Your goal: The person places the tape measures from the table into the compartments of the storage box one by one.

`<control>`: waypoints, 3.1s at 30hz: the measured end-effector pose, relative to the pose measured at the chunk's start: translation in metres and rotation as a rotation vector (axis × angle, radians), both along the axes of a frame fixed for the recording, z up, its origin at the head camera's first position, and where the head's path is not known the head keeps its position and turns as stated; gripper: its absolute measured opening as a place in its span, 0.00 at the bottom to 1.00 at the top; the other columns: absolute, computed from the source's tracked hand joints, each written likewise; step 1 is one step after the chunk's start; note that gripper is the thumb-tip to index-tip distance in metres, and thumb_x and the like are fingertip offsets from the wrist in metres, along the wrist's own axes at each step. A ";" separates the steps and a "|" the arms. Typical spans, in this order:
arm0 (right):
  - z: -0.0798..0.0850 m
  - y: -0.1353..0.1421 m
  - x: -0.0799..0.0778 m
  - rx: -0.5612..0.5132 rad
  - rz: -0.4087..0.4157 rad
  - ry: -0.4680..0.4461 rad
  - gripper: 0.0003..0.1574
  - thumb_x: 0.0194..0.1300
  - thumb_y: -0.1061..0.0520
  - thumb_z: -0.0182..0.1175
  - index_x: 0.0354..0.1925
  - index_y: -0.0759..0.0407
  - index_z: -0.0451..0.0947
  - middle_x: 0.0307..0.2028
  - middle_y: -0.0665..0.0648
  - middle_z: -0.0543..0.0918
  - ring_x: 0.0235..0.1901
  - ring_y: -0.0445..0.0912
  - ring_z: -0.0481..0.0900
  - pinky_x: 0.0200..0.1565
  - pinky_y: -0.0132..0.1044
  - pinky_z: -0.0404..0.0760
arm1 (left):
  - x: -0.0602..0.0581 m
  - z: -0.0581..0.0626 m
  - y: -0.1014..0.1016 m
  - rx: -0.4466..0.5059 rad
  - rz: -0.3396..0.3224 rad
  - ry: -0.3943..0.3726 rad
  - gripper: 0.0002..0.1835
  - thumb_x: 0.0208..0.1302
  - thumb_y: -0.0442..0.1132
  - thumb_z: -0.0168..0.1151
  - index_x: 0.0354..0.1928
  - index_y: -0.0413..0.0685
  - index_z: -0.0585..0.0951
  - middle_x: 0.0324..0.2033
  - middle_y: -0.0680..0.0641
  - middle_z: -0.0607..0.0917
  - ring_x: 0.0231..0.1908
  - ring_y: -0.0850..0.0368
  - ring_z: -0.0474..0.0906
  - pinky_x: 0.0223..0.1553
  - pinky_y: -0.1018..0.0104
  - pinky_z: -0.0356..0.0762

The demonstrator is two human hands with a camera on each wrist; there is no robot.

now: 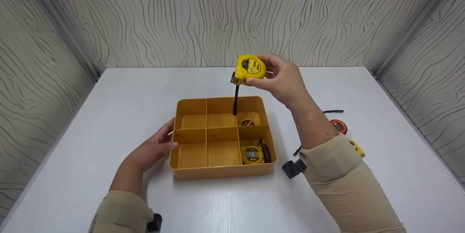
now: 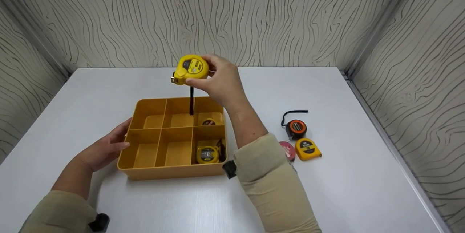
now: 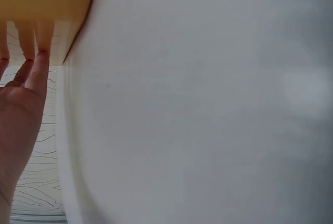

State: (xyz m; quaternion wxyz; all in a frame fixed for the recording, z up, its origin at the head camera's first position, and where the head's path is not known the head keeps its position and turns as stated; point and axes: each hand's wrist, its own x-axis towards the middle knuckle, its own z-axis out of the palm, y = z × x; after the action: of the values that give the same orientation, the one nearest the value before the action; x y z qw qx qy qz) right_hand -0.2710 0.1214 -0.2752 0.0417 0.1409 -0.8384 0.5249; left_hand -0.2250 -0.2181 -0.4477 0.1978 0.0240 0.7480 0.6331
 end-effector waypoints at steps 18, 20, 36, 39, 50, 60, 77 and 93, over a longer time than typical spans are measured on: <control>-0.023 -0.025 0.000 0.024 0.014 -0.080 0.45 0.45 0.46 0.71 0.61 0.51 0.67 0.53 0.50 0.74 0.53 0.43 0.74 0.53 0.35 0.74 | 0.002 0.000 0.001 0.038 0.003 0.006 0.46 0.54 0.43 0.65 0.69 0.72 0.49 0.69 0.60 0.52 0.66 0.58 0.53 0.64 0.53 0.54; -0.028 -0.026 -0.001 0.025 0.006 -0.088 0.45 0.45 0.45 0.71 0.60 0.50 0.67 0.53 0.50 0.74 0.52 0.43 0.74 0.53 0.35 0.74 | 0.002 0.000 0.001 0.029 0.005 0.007 0.46 0.54 0.44 0.66 0.69 0.73 0.49 0.68 0.60 0.52 0.66 0.58 0.53 0.64 0.53 0.54; -0.069 -0.031 -0.006 -0.007 -0.003 -0.143 0.41 0.45 0.48 0.71 0.58 0.51 0.69 0.49 0.49 0.75 0.49 0.43 0.75 0.49 0.33 0.76 | 0.001 -0.001 -0.001 0.077 -0.035 0.009 0.44 0.57 0.41 0.62 0.70 0.71 0.48 0.69 0.56 0.50 0.67 0.55 0.49 0.65 0.54 0.52; -0.079 -0.033 -0.006 0.024 -0.015 -0.153 0.40 0.45 0.48 0.71 0.57 0.51 0.69 0.48 0.48 0.76 0.48 0.41 0.75 0.50 0.32 0.75 | 0.003 0.005 0.001 0.085 -0.046 0.002 0.46 0.56 0.43 0.64 0.70 0.69 0.47 0.70 0.55 0.49 0.68 0.55 0.49 0.65 0.54 0.51; -0.104 -0.043 -0.005 0.073 -0.049 -0.208 0.41 0.44 0.48 0.72 0.57 0.52 0.70 0.46 0.47 0.77 0.45 0.40 0.76 0.47 0.32 0.77 | 0.004 0.006 0.001 0.059 -0.037 0.009 0.46 0.55 0.44 0.64 0.70 0.68 0.47 0.70 0.55 0.48 0.68 0.54 0.49 0.65 0.54 0.51; -0.119 -0.052 -0.005 0.160 -0.088 -0.176 0.40 0.43 0.48 0.73 0.56 0.50 0.72 0.47 0.46 0.77 0.46 0.41 0.75 0.49 0.33 0.76 | -0.001 -0.004 0.000 0.054 -0.021 0.019 0.45 0.56 0.43 0.63 0.70 0.71 0.48 0.69 0.58 0.50 0.67 0.56 0.51 0.64 0.53 0.52; -0.131 -0.058 -0.009 0.218 -0.102 -0.186 0.44 0.42 0.46 0.73 0.59 0.48 0.70 0.55 0.48 0.73 0.54 0.44 0.71 0.54 0.36 0.73 | 0.001 -0.003 0.002 0.048 0.011 0.008 0.44 0.54 0.43 0.65 0.68 0.74 0.51 0.68 0.61 0.53 0.66 0.59 0.54 0.63 0.54 0.55; -0.128 -0.063 -0.012 0.398 -0.091 -0.219 0.42 0.43 0.43 0.72 0.58 0.45 0.72 0.50 0.50 0.75 0.50 0.47 0.67 0.53 0.42 0.71 | 0.001 -0.005 0.002 0.056 -0.011 0.024 0.44 0.55 0.43 0.64 0.68 0.75 0.50 0.68 0.61 0.53 0.66 0.57 0.53 0.63 0.54 0.56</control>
State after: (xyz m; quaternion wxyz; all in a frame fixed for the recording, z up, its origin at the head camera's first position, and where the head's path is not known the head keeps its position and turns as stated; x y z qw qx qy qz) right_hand -0.2829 0.0586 -0.4034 -0.0545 0.0504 -0.9304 0.3591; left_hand -0.2242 -0.2163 -0.4530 0.1914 0.0414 0.7322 0.6523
